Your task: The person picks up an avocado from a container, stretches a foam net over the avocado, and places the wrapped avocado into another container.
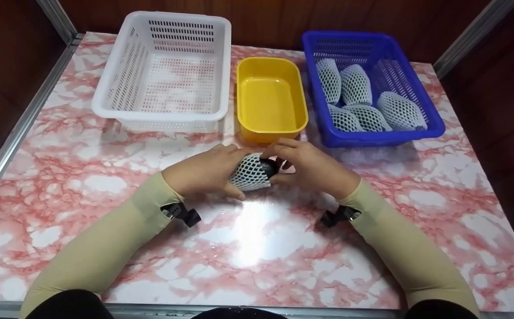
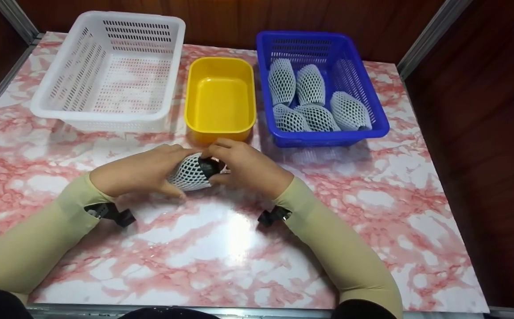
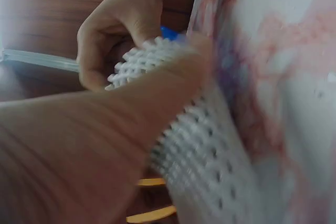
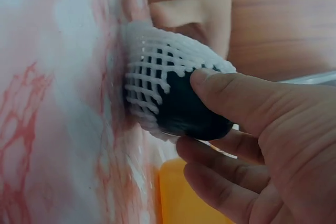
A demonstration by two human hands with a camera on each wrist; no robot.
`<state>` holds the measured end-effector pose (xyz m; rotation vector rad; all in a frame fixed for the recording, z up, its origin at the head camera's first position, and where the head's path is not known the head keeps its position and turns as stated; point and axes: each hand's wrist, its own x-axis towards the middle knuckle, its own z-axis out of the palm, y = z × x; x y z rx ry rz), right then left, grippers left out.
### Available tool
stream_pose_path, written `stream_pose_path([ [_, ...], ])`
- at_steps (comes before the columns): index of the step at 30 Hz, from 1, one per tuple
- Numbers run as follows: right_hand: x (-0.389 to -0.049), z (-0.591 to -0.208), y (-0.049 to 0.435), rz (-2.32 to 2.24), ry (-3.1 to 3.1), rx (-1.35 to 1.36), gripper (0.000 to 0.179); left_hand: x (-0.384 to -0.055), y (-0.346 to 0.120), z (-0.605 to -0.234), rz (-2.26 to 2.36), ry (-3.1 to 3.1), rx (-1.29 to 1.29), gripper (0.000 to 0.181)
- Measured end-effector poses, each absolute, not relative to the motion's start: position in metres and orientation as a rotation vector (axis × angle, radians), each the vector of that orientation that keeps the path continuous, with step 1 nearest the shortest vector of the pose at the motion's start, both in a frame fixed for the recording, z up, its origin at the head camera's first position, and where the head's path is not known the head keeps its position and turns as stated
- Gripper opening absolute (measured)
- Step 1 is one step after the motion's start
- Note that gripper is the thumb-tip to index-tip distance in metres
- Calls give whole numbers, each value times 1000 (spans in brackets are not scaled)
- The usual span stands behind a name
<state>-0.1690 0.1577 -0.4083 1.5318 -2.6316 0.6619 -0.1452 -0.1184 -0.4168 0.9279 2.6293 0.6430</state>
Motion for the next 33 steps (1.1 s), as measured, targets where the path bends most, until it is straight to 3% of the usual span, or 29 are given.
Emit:
stream_pose_path([
  [6, -168, -407, 161, 720, -2628, 1521, 47, -145, -119, -415, 477, 2707, 891, 61],
  [9, -168, -407, 163, 807, -2607, 1516, 45, -146, -118, -417, 586, 2673, 933, 52],
  [20, -170, -407, 162, 910, -2483, 1548, 39, -145, -115, -417, 929, 2505, 1007, 77],
  [33, -170, -414, 167, 884, -2495, 1524, 35, -145, -99, -422, 981, 2497, 1060, 86],
])
